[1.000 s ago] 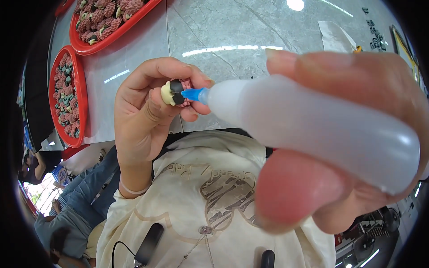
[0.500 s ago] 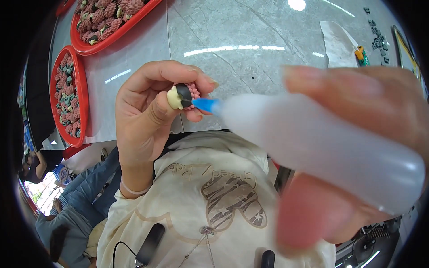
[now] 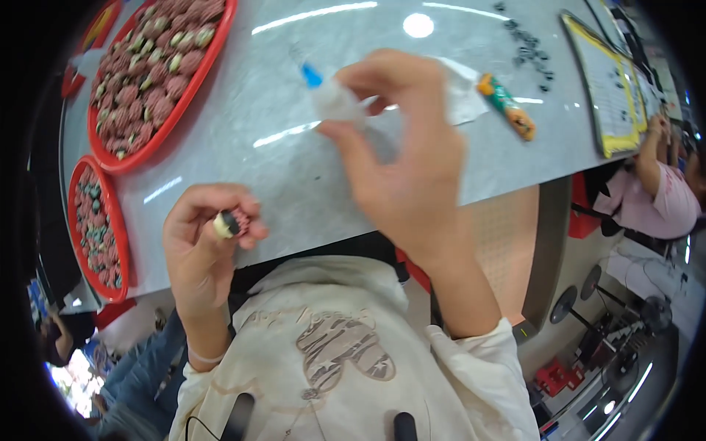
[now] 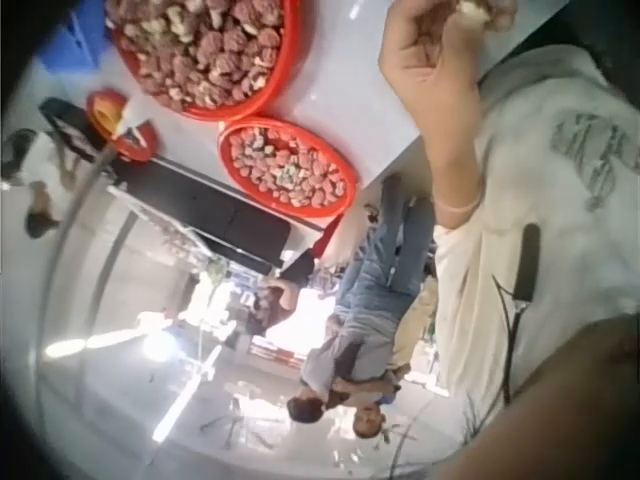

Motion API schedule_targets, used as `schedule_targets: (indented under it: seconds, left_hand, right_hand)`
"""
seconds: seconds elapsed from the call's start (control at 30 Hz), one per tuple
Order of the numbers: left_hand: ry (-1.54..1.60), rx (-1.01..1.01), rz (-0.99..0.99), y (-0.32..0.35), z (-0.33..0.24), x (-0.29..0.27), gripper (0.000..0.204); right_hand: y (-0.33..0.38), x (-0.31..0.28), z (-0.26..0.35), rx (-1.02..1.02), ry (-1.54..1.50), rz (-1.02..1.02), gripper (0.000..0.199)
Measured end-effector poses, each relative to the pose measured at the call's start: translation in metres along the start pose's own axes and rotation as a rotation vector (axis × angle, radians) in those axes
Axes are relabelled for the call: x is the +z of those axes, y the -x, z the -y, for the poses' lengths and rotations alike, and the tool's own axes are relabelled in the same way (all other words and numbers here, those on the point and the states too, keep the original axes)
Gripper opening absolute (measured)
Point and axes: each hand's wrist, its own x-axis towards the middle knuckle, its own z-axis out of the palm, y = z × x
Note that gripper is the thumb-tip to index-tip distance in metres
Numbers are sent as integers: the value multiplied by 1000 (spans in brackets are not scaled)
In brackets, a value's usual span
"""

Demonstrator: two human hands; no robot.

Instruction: The person applies glue to figurine heads using a needle-tip bottle, attaches figurine body parts to them by hand, and places the assembled pieces into a tray.

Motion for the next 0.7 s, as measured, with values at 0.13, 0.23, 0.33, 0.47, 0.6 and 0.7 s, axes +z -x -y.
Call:
schedule_targets:
  seconds: [0.13,0.23,0.33,0.47,0.6,0.7]
  left_hand:
    - [81,-21,-26,0,1,-1,30]
    - [72,-14,-42,0,1,-1,31]
    - [62,-19,-35,0,0,1,30]
    - [57,-17,-7,-4,1,3,29]
    - [44,-39,-8,1,0,-1,29]
    - [52,-31,0,3,0,-2,29]
  right_hand:
    - [-1,-3,-2,2,271,184,27]
    - [-23,-37,0,16,276,285,21]
    - [-39,-96,-38,227,373,-159,17]
    - [-47,-115,-68,335,691,-157,16]
    - [-47,-106,-63,229,710,-42,17]
    - [-38,-100,-50,262,117,-111,17]
